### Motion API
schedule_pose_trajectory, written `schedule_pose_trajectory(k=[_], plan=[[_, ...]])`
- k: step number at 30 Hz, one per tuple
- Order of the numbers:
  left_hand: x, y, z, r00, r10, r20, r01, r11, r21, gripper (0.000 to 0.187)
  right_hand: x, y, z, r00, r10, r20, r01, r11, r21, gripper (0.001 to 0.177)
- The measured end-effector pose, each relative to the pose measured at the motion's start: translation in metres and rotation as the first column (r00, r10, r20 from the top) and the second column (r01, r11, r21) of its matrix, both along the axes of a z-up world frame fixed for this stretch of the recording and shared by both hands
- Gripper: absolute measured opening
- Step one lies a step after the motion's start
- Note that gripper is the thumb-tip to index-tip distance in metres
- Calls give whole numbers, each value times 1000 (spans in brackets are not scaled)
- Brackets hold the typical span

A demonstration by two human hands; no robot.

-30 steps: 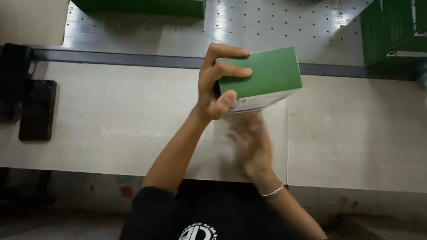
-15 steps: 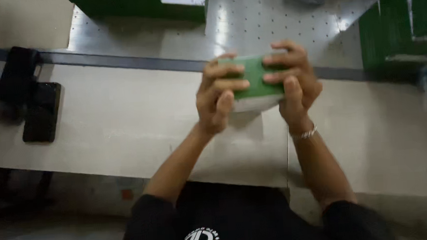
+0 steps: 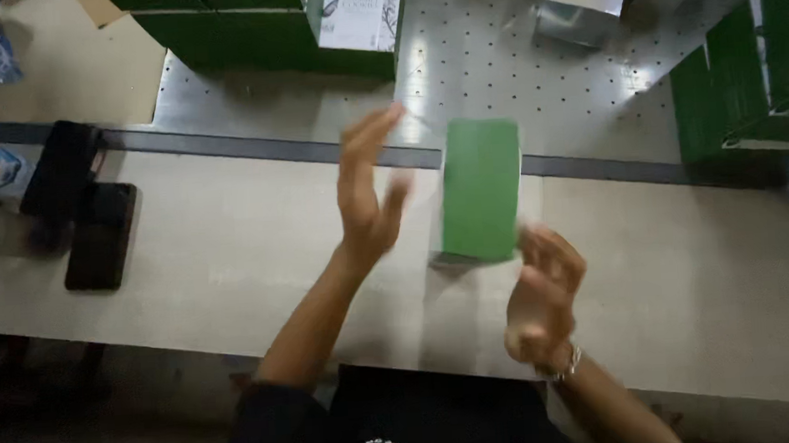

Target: The person assembles small green and white cardboard boxes by hand. They fold the flaps, insert inner components, and seal the boxes on a workbench.

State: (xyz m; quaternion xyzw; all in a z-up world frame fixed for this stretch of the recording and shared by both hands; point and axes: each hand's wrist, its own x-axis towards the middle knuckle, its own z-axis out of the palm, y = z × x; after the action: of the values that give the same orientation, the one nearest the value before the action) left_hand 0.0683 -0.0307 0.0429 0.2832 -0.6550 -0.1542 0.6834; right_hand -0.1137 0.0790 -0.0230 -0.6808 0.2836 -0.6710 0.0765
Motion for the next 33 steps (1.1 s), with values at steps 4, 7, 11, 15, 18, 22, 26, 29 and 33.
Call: schedule_pose_trajectory(k=[4,7,11,15,18,22,26,29,33], plan=[[-8,50,19,917,-382,-114,397,904,161,87,26,12,60,836,-89,541,-276,784,557,73],[-13,48,9,942,-335,-26,335,927,167,70,27,18,79,538,-389,748,-607,436,664,72],[-22,30,-9,946,-315,-83,316,949,1,50,21,22,82,308,-539,784,-735,389,556,79],[-19,20,-11,939,-330,-91,332,943,7,52,-16,32,-12,-21,-16,1000,-895,446,-12,79],[-17,15,-13,918,-384,-101,387,922,13,52,-7,22,-28,-37,-368,929,-847,505,166,87],[-20,19,-8,900,-414,-137,419,908,13,48,18,27,-13,63,-504,861,-822,463,331,60],[-22,22,-11,909,-402,-106,403,915,-17,49,22,30,-1,43,-458,888,-828,481,288,60],[-22,21,-12,895,-430,-117,431,902,-19,48,21,26,-19,53,-429,902,-845,462,269,53],[-19,17,-11,867,-483,-126,487,873,5,51,26,35,-18,66,-388,919,-841,474,261,47]])
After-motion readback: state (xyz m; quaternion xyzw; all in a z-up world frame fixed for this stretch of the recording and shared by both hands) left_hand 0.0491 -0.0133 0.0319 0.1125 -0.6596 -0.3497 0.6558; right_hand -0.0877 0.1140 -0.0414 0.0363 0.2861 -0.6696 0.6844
